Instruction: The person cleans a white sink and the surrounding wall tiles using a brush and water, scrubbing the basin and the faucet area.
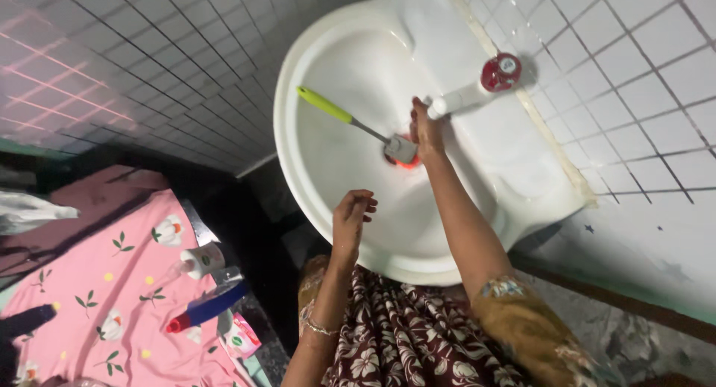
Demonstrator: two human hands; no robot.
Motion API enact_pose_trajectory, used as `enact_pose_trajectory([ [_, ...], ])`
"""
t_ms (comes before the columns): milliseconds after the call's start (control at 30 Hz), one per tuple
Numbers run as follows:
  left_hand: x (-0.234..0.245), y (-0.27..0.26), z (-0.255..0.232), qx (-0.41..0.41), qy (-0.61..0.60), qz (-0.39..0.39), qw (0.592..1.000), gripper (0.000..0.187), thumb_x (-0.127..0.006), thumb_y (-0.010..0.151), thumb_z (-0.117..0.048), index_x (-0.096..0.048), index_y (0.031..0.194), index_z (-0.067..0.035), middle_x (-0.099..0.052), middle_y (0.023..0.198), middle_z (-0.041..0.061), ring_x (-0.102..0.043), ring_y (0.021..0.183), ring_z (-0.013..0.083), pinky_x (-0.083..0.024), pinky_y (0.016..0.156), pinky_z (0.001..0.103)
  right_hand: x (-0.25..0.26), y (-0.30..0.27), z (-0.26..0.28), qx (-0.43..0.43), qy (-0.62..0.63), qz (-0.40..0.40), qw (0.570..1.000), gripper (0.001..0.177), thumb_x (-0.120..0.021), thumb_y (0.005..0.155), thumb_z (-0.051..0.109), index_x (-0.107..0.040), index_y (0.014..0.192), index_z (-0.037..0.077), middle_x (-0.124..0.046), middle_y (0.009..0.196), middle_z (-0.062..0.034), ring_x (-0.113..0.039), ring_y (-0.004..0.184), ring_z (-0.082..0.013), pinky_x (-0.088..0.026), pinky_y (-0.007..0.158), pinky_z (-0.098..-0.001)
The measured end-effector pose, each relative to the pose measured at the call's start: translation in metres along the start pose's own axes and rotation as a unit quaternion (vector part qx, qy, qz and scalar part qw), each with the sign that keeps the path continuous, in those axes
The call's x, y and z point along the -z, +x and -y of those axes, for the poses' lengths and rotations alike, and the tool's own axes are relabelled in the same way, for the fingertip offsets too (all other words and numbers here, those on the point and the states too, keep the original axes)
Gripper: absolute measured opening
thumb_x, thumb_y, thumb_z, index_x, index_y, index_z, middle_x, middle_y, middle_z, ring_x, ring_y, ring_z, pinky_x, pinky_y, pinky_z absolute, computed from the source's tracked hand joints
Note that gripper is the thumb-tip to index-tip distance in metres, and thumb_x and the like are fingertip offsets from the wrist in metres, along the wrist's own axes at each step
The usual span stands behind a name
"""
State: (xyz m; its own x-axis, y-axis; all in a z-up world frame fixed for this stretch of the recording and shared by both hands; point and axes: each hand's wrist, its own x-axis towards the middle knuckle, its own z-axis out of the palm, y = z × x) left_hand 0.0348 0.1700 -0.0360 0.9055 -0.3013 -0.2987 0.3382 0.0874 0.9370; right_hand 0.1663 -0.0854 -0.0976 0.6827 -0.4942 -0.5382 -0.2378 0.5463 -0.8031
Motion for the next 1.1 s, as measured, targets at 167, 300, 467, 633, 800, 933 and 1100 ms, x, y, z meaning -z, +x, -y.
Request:
enact_pose_trajectory([
  [167, 0.000, 0.034, 0.007, 0.023, -0.013, 0.066, 0.997, 0.024, -0.051, 0.098, -0.015, -0.065, 0.114, -0.004, -0.072, 0.099, 0.007, -0.066, 0.091, 0.0167, -0.051, 0.079, 0.032, 0.008, 0.012, -0.010, 0.015, 0.100, 0.078, 0.992, 0.020, -0.065, 0.098, 0.030, -0.064, 0.093, 0.011, -0.047, 0.065, 0.0005, -0.048, 0.055, -0.0090, -0.039, 0.048, -0.0241],
  [300, -0.009, 0.073, 0.024, 0.049, -0.006, 0.097, 0.994, 0.022, -0.051, 0.099, -0.016, -0.065, 0.113, -0.005, -0.071, 0.098, 0.006, -0.066, 0.090, 0.0155, -0.051, 0.078, 0.031, 0.030, 0.031, -0.026, 0.001, 0.140, 0.132, 0.981, 0.016, -0.063, 0.104, 0.023, -0.064, 0.099, 0.007, -0.054, 0.074, 0.0005, -0.048, 0.064, -0.0096, -0.039, 0.054, -0.0235],
  [467, -0.045, 0.147, 0.078, 0.079, -0.011, 0.129, 0.988, 0.021, -0.052, 0.100, -0.018, -0.066, 0.110, -0.005, -0.071, 0.091, 0.006, -0.065, 0.078, 0.0148, -0.050, 0.066, 0.029, 0.044, 0.009, -0.009, -0.073, 0.158, 0.138, 0.975, 0.028, -0.053, 0.108, 0.031, -0.057, 0.088, 0.012, -0.053, 0.071, 0.0003, -0.050, 0.058, -0.0098, -0.042, 0.052, -0.0231],
  [633, -0.100, 0.203, 0.116, 0.118, -0.145, 0.180, 0.966, 0.015, -0.053, 0.101, -0.018, -0.065, 0.103, -0.009, -0.068, 0.085, 0.002, -0.065, 0.069, 0.0106, -0.053, 0.058, 0.025, 0.052, -0.097, 0.036, -0.112, 0.010, 0.156, 0.981, 0.021, -0.056, 0.100, 0.024, -0.065, 0.089, 0.009, -0.046, 0.060, 0.0039, -0.034, 0.043, -0.0066, -0.026, 0.037, -0.0240],
  [800, -0.130, 0.226, 0.107, 0.100, -0.125, 0.277, 0.947, 0.032, -0.060, 0.112, -0.028, -0.062, 0.086, -0.008, -0.053, 0.066, -0.002, -0.045, 0.050, 0.0070, -0.034, 0.043, 0.022, 0.091, -0.189, 0.089, 0.041, -0.024, 0.433, 0.900, 0.034, -0.058, 0.110, 0.034, -0.065, 0.100, 0.001, -0.046, 0.065, 0.0005, -0.039, 0.053, -0.0094, -0.033, 0.048, -0.0266],
  [933, -0.115, 0.227, 0.066, -0.039, 0.394, 0.318, 0.861, 0.034, -0.053, 0.106, -0.036, -0.067, 0.098, -0.006, -0.071, 0.078, 0.008, -0.075, 0.068, 0.0191, -0.059, 0.061, 0.029, 0.069, -0.182, 0.090, 0.160, -0.351, 0.417, 0.823, 0.035, -0.056, 0.103, 0.036, -0.063, 0.117, 0.004, -0.060, 0.080, -0.0043, -0.058, 0.070, -0.0147, -0.048, 0.064, -0.0280],
  [1100, -0.031, 0.235, 0.006, -0.265, 0.795, 0.131, 0.530, 0.048, -0.069, 0.072, -0.039, -0.066, 0.116, -0.019, -0.067, 0.124, 0.008, -0.054, 0.130, 0.0326, -0.040, 0.101, 0.069, 0.033, -0.188, 0.055, 0.192, -0.541, 0.256, 0.777, 0.033, -0.058, 0.098, 0.030, -0.062, 0.121, 0.007, -0.064, 0.109, -0.0101, -0.068, 0.094, -0.0242, -0.053, 0.079, -0.0379],
])
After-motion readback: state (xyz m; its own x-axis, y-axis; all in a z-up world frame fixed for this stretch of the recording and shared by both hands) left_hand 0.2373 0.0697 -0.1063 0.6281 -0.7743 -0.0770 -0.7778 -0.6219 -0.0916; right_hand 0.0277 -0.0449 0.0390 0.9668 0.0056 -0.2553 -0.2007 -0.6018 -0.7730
